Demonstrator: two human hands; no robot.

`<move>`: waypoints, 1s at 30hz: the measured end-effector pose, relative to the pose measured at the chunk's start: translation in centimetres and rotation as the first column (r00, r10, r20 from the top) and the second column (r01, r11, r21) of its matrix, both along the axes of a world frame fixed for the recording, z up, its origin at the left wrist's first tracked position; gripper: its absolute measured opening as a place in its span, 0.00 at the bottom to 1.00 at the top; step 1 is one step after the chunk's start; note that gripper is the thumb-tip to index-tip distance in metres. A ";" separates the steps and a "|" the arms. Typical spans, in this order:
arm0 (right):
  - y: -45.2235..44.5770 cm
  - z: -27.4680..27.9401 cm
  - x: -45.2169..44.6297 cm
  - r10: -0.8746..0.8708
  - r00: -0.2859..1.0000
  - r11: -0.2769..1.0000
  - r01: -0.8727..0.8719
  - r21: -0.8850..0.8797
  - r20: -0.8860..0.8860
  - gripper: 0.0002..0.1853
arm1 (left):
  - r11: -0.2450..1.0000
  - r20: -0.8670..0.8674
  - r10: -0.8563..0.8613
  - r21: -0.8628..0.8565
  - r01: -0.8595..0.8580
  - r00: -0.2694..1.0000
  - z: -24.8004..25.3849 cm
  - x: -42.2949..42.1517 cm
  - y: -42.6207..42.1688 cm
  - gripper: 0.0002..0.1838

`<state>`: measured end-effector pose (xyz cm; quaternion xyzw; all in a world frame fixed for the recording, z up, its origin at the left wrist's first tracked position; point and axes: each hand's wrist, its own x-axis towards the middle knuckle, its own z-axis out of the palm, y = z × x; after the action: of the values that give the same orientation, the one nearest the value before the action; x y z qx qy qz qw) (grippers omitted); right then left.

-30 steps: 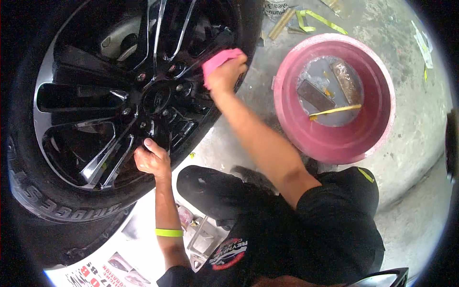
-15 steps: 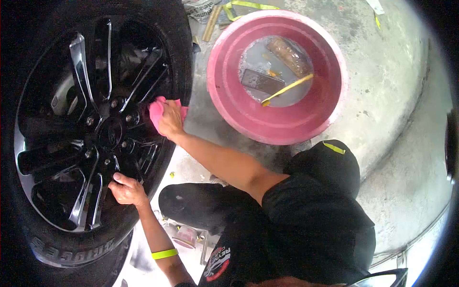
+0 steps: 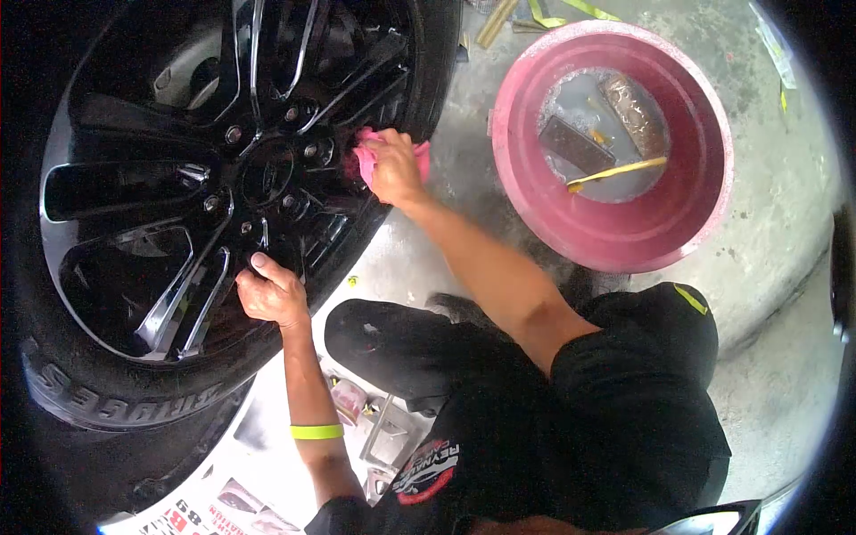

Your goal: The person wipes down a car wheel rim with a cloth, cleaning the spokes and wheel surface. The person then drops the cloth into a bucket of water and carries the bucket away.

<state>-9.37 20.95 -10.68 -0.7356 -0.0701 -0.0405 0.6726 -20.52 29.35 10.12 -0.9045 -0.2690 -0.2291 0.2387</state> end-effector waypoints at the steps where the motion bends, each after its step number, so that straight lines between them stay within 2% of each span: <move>1: 0.2 -0.4 0.1 0.130 0.970 0.991 -0.121 0.053 -0.207 0.11 | 1.000 -0.026 0.024 0.007 -0.023 0.999 0.0 -0.2 0.1 0.33; 2: 0.3 -0.6 0.0 0.261 0.878 0.965 -0.227 0.132 -0.402 0.11 | 1.000 -0.029 0.022 0.009 -0.022 0.999 0.1 -0.3 0.0 0.33; 3: 0.4 -0.6 -0.3 0.085 0.976 0.996 -0.076 0.055 -0.201 0.10 | 1.000 -0.028 0.029 0.003 -0.029 0.999 0.0 -0.2 -0.1 0.33; 4: 0.6 -0.6 -0.7 0.080 0.976 0.996 -0.069 0.058 -0.202 0.10 | 0.999 -0.029 0.034 -0.003 -0.034 0.999 0.0 -0.1 -0.1 0.32; 5: 0.2 0.6 -0.8 0.124 0.831 0.983 -0.030 0.180 -0.543 0.11 | 1.000 -0.031 0.025 -0.002 -0.025 0.999 0.0 0.0 0.0 0.32; 6: 0.3 1.0 -0.9 0.201 0.570 0.959 0.051 0.278 -0.797 0.12 | 1.000 -0.033 0.013 0.015 -0.013 0.999 0.0 -0.1 0.1 0.32; 7: 3.3 -2.3 -2.6 0.226 0.507 0.828 0.350 0.438 -0.832 0.12 | 1.000 -0.038 0.005 0.029 -0.004 0.999 0.0 -0.3 0.2 0.31; 8: 2.8 -1.6 -2.2 0.224 0.505 0.829 0.350 0.436 -0.833 0.12 | 1.000 -0.040 0.005 0.027 -0.004 0.999 0.0 -0.2 0.1 0.31; 10: 0.6 2.4 0.1 0.425 0.401 0.420 0.707 0.569 -0.812 0.12 | 1.000 -0.021 -0.021 0.016 0.021 1.000 0.0 -0.2 -0.1 0.31; 11: -0.2 3.6 1.7 0.251 0.570 0.289 0.728 0.622 -0.783 0.08 | 1.000 -0.026 -0.008 0.022 0.009 1.000 -0.1 -0.5 0.2 0.31; 12: 0.2 2.3 2.6 -0.186 0.711 0.847 0.466 0.256 -0.678 0.14 | 1.000 -0.036 -0.002 0.020 0.003 0.999 0.0 -0.7 0.3 0.31; 13: 0.6 1.7 2.5 -0.385 0.773 0.902 0.430 -0.029 -0.505 0.18 | 1.000 -0.027 -0.010 0.021 0.011 1.000 -0.1 -0.6 0.4 0.31; 14: 0.2 2.1 2.9 -0.501 0.824 0.852 0.418 -0.315 -0.264 0.23 | 1.000 -0.017 -0.016 0.023 0.016 1.000 -0.2 -0.5 0.3 0.31; 15: 0.2 2.0 3.0 -0.492 0.830 0.857 0.408 -0.314 -0.265 0.23 | 1.000 -0.017 -0.004 0.024 0.004 1.000 -0.3 -0.5 0.2 0.31; 17: 0.5 2.0 3.3 -0.377 0.775 0.925 0.289 -0.246 -0.507 0.30 | 0.998 -0.040 -0.012 0.057 0.014 0.999 -0.1 -0.5 0.3 0.30; 20: -0.1 1.0 4.8 -0.341 0.726 0.938 0.308 -0.161 -0.597 0.32 | 0.997 -0.055 0.027 0.068 -0.023 0.998 -0.1 -0.7 0.4 0.30; 22: -0.5 -1.0 4.5 -0.304 0.757 0.952 0.267 -0.150 -0.579 0.35 | 0.998 -0.048 0.010 0.061 -0.007 0.999 0.0 -0.7 0.4 0.30; 23: -0.6 -1.8 4.5 -0.368 0.865 0.930 0.348 -0.122 -0.341 0.36 | 0.999 -0.033 -0.006 0.051 0.008 0.999 -0.2 -0.7 0.4 0.30; 24: -0.6 -2.4 3.8 -0.417 0.905 0.908 0.411 -0.077 -0.088 0.37 | 0.999 -0.040 0.002 0.046 -0.001 0.999 0.0 -0.9 0.5 0.30; 26: -0.6 -2.8 3.1 -0.350 0.935 0.935 0.345 -0.081 -0.054 0.39 | 0.998 -0.006 -0.016 0.053 0.017 1.000 -0.3 -0.7 0.6 0.31; 30: -0.2 -1.0 -0.2 -0.258 0.963 0.934 0.227 -0.276 -0.079 0.37 | 0.997 0.016 -0.037 0.074 0.036 0.999 -0.3 -0.5 0.5 0.31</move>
<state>-9.57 20.72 -11.73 -0.8229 0.0551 -0.0713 0.5610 -20.99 29.80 9.86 -0.8979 -0.2458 -0.2509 0.2652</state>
